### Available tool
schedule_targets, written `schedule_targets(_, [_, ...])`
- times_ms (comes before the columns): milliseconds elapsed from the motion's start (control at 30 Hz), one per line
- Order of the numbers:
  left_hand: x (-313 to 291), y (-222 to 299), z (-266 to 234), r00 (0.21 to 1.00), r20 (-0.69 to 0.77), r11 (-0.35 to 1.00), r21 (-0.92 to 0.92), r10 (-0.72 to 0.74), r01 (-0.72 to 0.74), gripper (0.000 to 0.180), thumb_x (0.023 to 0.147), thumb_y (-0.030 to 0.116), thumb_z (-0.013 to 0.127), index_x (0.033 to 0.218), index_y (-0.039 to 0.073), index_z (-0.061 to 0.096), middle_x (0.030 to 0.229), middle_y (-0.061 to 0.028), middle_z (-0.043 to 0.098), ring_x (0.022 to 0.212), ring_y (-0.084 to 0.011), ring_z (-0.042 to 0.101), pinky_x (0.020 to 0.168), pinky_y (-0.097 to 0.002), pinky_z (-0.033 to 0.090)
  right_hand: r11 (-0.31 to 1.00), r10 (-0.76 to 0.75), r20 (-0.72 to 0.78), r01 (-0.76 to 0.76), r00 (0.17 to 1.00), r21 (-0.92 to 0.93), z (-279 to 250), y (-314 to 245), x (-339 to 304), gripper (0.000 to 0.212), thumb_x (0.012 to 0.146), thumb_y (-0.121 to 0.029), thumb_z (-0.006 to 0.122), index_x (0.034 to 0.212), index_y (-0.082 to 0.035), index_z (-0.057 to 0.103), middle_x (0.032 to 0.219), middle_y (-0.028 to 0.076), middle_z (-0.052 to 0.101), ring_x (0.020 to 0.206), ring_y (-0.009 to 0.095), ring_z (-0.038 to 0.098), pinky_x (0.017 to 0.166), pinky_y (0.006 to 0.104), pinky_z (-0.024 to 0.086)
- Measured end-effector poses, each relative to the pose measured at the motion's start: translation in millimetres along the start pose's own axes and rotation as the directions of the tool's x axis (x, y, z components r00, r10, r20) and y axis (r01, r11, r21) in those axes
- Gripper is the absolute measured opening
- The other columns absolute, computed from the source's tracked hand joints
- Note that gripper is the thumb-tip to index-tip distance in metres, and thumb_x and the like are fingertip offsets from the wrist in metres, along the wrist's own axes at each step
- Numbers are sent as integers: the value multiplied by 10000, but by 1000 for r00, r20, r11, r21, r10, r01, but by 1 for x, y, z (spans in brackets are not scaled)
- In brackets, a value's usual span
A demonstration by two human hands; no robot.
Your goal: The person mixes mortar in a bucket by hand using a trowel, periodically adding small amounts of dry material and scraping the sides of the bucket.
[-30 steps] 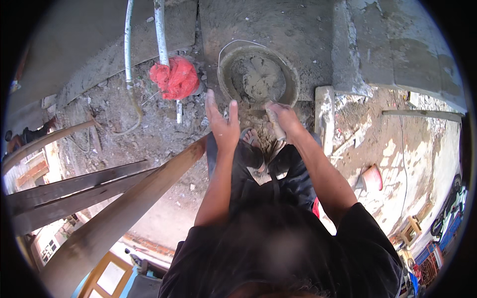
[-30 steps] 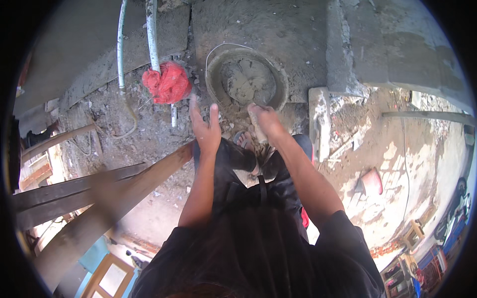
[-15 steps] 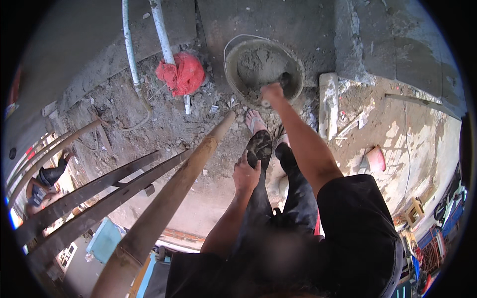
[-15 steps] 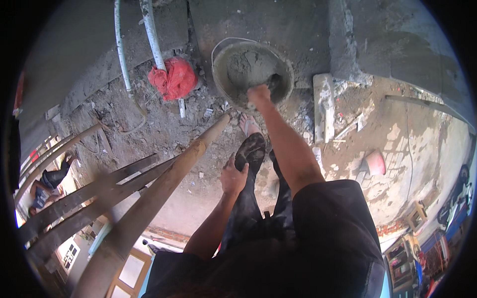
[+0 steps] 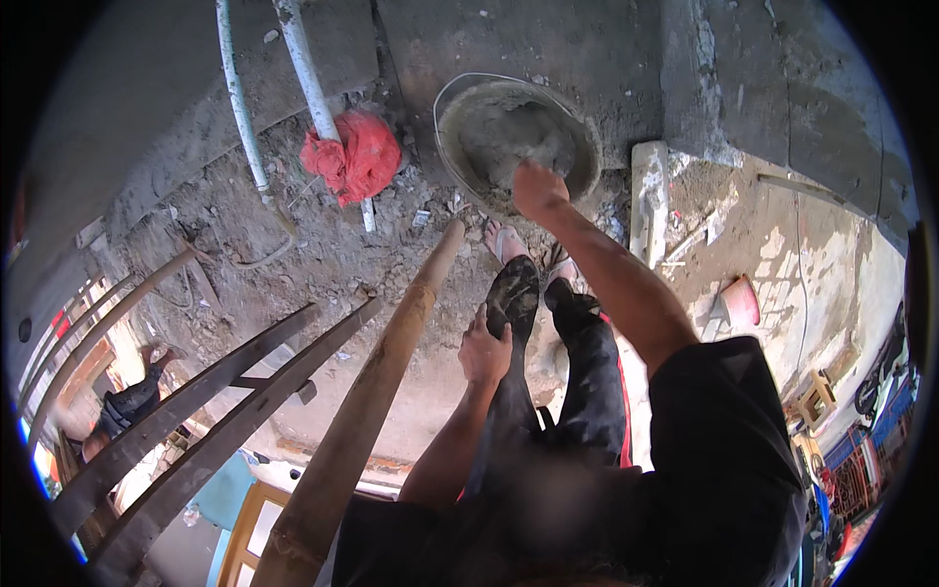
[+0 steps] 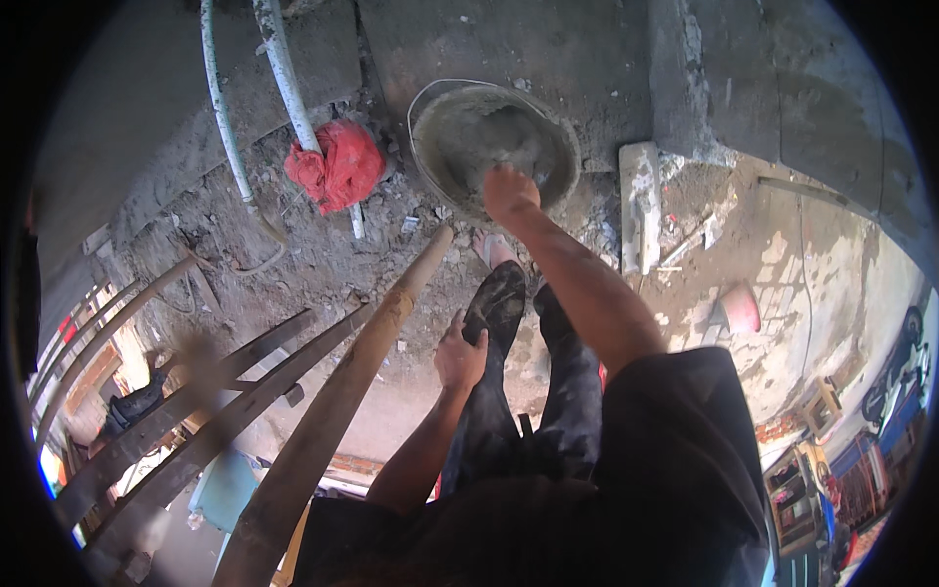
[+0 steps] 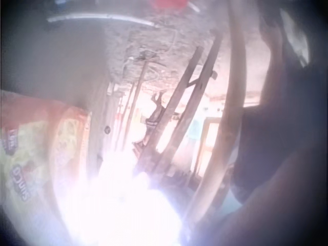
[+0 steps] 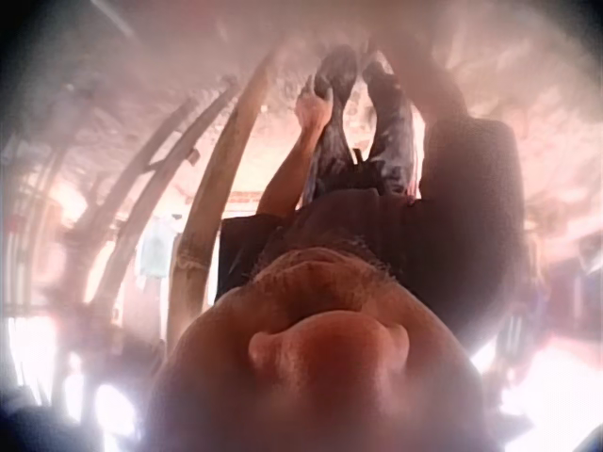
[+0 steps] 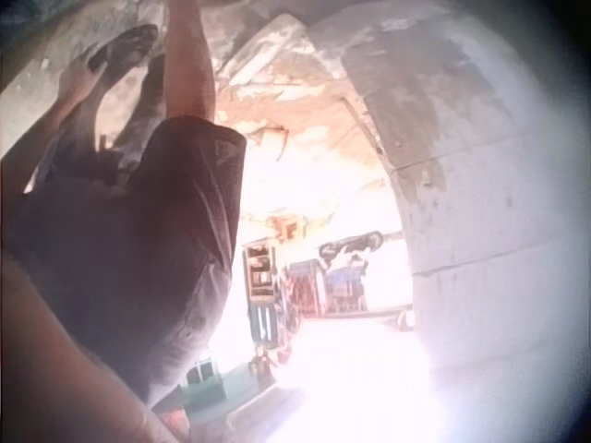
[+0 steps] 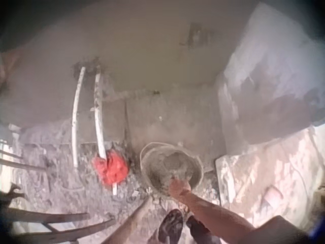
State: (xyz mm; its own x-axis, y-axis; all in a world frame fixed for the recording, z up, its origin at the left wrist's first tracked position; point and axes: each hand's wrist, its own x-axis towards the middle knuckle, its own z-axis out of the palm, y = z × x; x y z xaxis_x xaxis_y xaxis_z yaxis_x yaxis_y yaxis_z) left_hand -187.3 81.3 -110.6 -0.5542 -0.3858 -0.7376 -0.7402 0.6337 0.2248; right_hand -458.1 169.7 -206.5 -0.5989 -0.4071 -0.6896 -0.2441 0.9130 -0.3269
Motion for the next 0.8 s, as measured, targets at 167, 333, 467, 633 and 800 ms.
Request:
schedule_targets(167, [0, -4, -3, 993, 36, 993, -29, -113, 114, 610, 834, 333, 679, 1363, 85, 501, 1172, -189, 643, 1046, -367, 634, 872, -469, 524, 951, -177, 193, 218, 965, -218, -49, -20, -59, 218, 877, -123, 542, 995, 7, 672, 985, 223, 685, 900, 340, 709, 762, 426, 583])
schedule_targets(333, [2, 8, -6, 998, 14, 998, 4, -64, 64, 605, 834, 323, 697, 1365, 103, 508, 1161, -153, 669, 1067, -340, 642, 896, -444, 513, 973, 63, 155, -26, 986, -230, -107, -19, 12, 186, 866, -100, 556, 939, 8, 689, 988, 179, 695, 922, 294, 708, 728, 399, 581])
schedule_targets(467, [6, 6, -2, 997, 29, 997, 7, -77, 77, 611, 843, 335, 683, 1378, 110, 492, 1195, -148, 655, 1073, -335, 639, 904, -446, 511, 891, -238, 143, 274, 961, -362, -29, -41, 4, 186, 856, -113, 560, 970, -41, 688, 963, 150, 698, 962, 294, 695, 789, 413, 573])
schedule_targets(633, [0, 6, -9, 979, 87, 983, 18, -185, 185, 607, 849, 334, 668, 1381, 107, 487, 1198, -169, 647, 1079, -348, 632, 912, -458, 508, 986, -153, 105, 159, 983, -55, -36, 21, -57, 344, 875, -198, 576, 1137, 25, 583, 961, 212, 696, 980, 368, 674, 845, 457, 548])
schedule_targets(800, [8, 16, -18, 993, 71, 995, 39, -97, 94, 594, 853, 321, 662, 1378, 103, 492, 1182, -190, 645, 1086, -359, 622, 910, -467, 508, 896, 392, 35, -390, 919, 214, 55, 34, 5, 454, 878, -339, 591, 1196, -16, 582, 1033, 254, 682, 966, 406, 669, 820, 493, 540])
